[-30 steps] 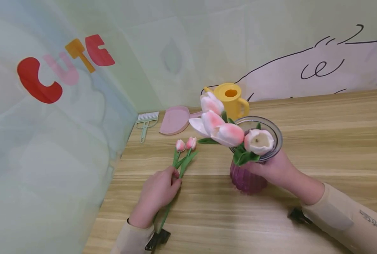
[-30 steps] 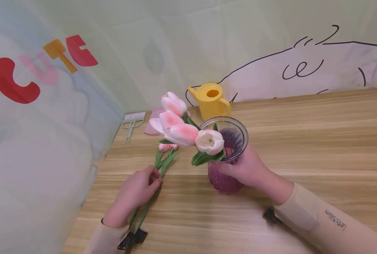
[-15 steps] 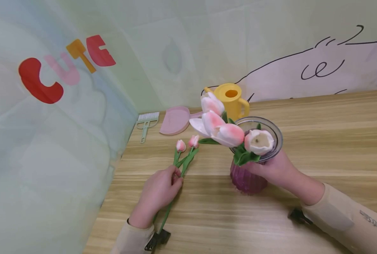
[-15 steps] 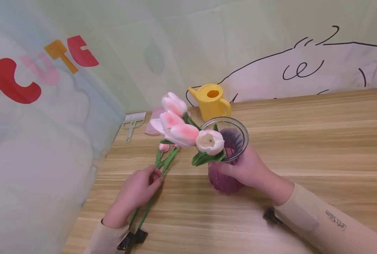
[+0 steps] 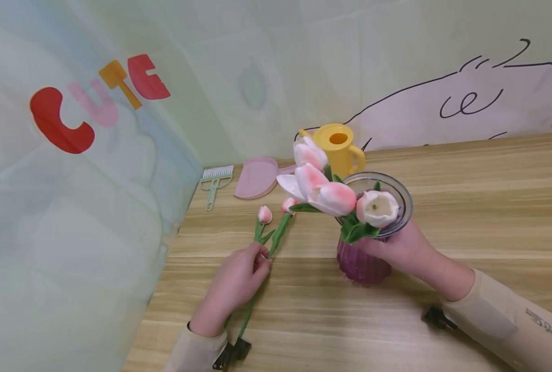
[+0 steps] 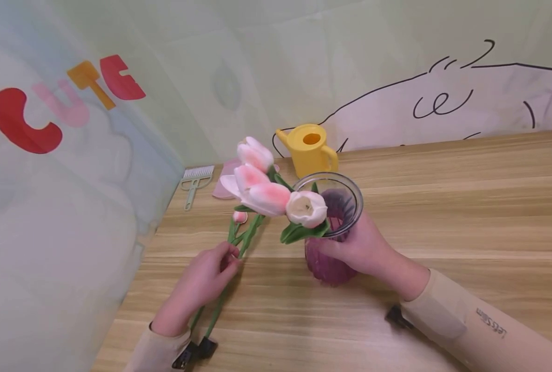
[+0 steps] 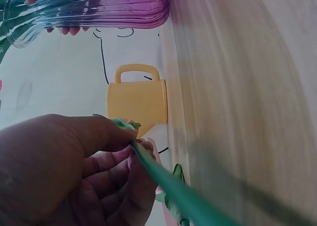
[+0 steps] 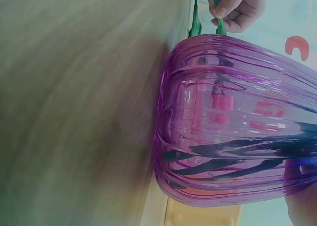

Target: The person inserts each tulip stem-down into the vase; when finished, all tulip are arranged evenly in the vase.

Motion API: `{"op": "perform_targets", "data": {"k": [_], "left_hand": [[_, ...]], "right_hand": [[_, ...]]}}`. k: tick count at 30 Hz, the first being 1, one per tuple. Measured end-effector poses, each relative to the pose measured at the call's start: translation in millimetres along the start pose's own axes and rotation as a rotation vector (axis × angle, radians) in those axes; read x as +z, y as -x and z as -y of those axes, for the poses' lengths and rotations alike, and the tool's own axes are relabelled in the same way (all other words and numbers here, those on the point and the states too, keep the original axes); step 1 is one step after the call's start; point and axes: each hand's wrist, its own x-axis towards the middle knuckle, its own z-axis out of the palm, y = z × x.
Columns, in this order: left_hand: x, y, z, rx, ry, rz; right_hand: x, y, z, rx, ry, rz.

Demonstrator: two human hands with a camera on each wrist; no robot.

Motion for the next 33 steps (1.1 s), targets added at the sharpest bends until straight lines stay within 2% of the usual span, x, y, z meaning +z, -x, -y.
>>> {"op": "perform_targets", "data": {"k": [5,14,23,29,33], "left_hand": [[0.5,0.7,-0.9,0.034,0.078,0.033],[-5.9,2.5,-8.7,0.064,0.206,0.073],[-12.8,3.7,-10.7,0.090,0.263,0.092],[-19.2,5.0,-12.0,0.114,0.346,0.063],[-23.2,6.4,-14.5,0.160,0.417,0.027]], "right_hand": [[0,1,0,0.011,0.014,-0.005],[0,-1,1,-0.025,-0.008,0.015],[-1,-1,0,-0.026,-0.005,0.022],[0,-1,0,-0.014,0.008,0.029],[0,-1,0,-0.008,0.002,0.028]]}}
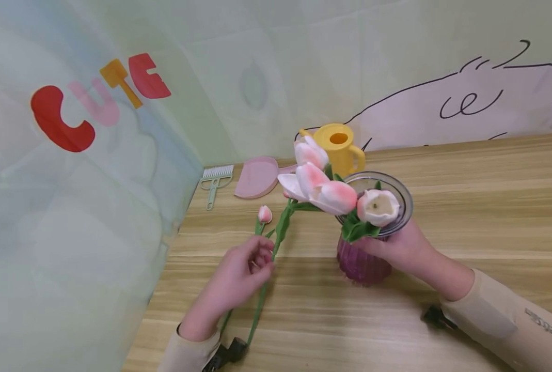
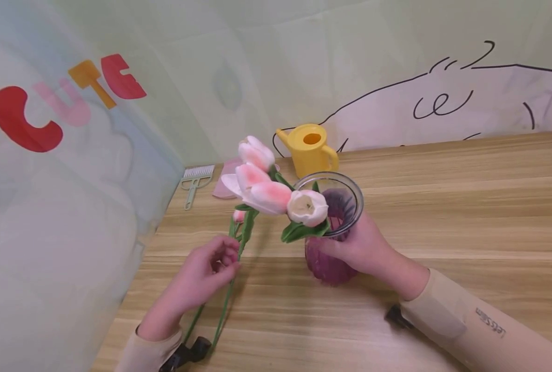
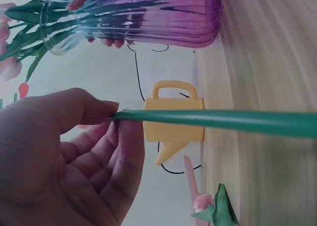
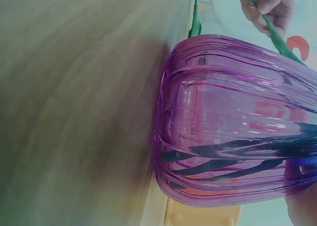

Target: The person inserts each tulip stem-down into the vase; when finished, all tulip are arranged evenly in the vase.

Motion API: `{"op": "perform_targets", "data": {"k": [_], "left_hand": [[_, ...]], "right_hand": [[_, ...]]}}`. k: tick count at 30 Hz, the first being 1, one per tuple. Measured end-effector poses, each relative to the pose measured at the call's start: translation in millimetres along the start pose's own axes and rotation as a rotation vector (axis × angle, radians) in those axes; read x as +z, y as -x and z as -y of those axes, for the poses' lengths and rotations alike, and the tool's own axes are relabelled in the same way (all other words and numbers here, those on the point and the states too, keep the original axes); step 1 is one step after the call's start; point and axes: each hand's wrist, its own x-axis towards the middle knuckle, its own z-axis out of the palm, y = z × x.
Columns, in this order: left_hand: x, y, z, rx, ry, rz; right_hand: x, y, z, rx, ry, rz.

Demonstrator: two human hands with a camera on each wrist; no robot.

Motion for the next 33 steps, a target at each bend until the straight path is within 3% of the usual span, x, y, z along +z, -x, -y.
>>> {"op": "perform_targets", "data": {"k": [5,11,21,33], "left_hand": [[-3.0,2.5,-4.3,0.033,0.021,-0.068],[-7.2,3.7,-10.7,0.041,0.038,-0.108],[-10.9,1.1,-20.8,0.107,0.098,-0.196],[-13.0,-1.6,-28.9,0.190,0.152,-0.244]], "right_hand": [[1,1,-1,-0.001,-0.012,-0.005],[0,1,0,0.008,0.009,-0.009],[0,1,1,0.023,0.025,-0.006],[0,1,1,0.015,0.016,-0.004]]}}
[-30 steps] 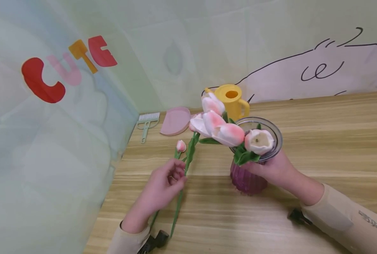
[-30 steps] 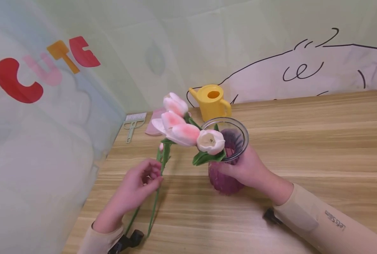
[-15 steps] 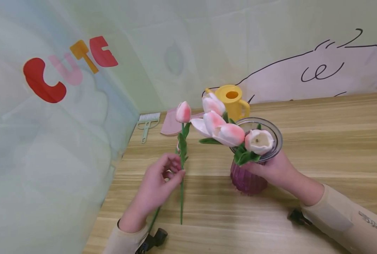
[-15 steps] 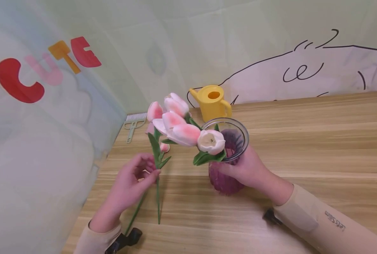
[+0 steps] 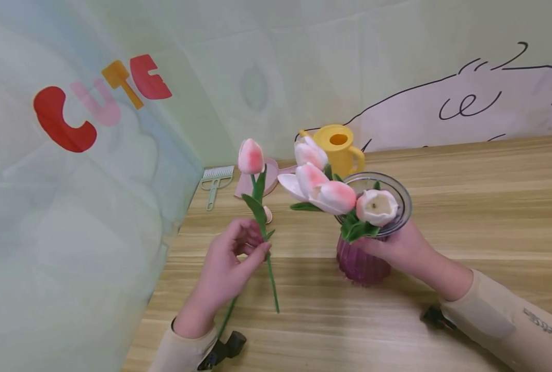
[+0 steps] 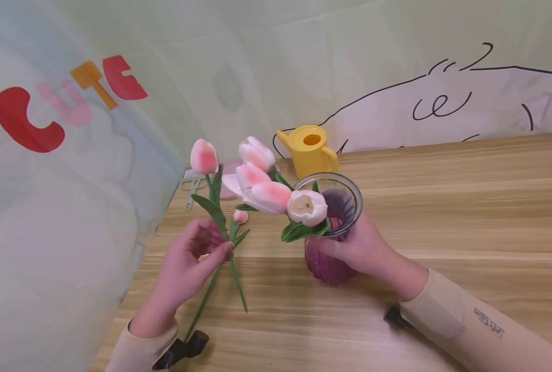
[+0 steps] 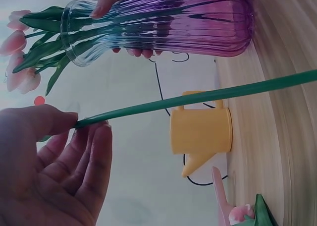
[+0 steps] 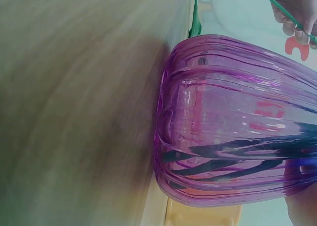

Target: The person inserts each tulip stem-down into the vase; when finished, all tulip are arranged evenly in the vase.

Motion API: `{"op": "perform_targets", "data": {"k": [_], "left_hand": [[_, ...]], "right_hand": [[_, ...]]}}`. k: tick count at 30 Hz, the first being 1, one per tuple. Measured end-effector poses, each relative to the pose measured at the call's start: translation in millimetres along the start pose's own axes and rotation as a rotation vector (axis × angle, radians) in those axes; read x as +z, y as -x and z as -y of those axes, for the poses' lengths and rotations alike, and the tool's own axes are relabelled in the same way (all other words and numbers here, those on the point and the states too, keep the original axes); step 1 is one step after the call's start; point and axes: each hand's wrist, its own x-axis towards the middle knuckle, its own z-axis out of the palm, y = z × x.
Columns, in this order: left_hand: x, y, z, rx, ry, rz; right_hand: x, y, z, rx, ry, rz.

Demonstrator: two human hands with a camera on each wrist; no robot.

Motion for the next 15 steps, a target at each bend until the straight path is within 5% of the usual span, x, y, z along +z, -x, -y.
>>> {"op": "perform_targets", "data": {"k": [15], "left_hand": [[-3.9,-12.7,-11.5,0.121,0.048,-0.037]], "right_hand": [[0,0,0,0.014,0.037,-0.011]]}}
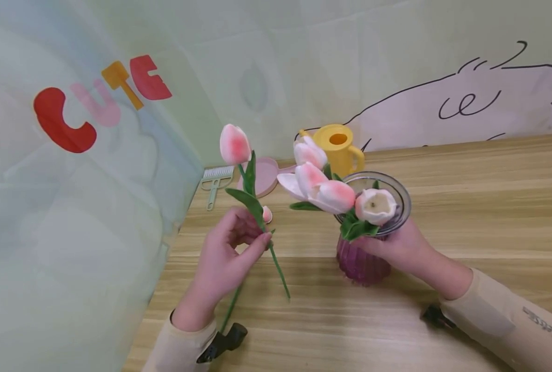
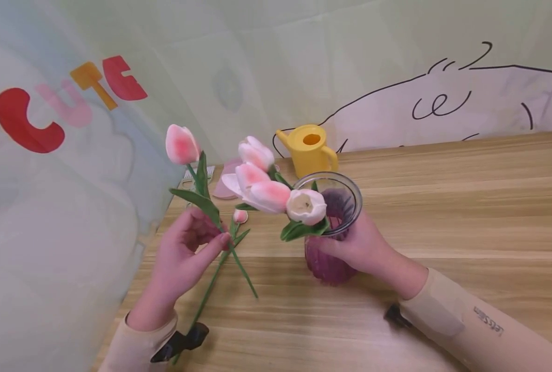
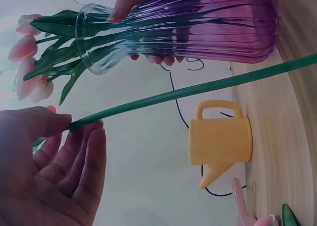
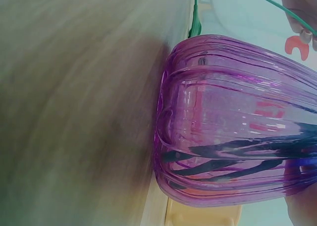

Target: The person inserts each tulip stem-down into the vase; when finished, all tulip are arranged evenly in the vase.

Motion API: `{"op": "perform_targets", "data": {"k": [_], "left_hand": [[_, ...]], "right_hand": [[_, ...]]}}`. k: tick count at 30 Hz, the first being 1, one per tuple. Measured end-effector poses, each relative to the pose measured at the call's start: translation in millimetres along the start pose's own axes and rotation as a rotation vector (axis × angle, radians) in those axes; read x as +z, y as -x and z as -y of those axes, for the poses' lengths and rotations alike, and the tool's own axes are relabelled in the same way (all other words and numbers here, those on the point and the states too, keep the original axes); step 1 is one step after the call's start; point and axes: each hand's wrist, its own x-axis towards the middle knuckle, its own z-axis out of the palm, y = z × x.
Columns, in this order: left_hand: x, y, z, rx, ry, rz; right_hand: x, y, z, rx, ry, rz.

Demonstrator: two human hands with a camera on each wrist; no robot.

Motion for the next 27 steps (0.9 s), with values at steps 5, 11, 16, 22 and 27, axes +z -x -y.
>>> {"op": "perform_targets", "data": {"k": [5,11,16,22,27], "left_hand": [[1.8,-2.9,-2.1,0.010,0.032,-0.012],[2.7,-8.3,-4.5,0.057,0.083,-0.053],[3.2,-11.6,-7.1,0.116,0.142,-0.093],[5.8,-12.9,-10.2,0.153,0.189,-0.160],[7.2,-12.6,-13.5,0.150,0.224,-0.196]], "right_hand": [[0,-1,0,-0.002,0.000,0.004],[0,-1,-1,-0.024,-0.026,0.004],[0,-1,-2,-0.023,-0.029,-0.001],[0,0,-1,0.012,-0.011,-0.012],[1,0,0,-0.001,-0.030,0.002]]}}
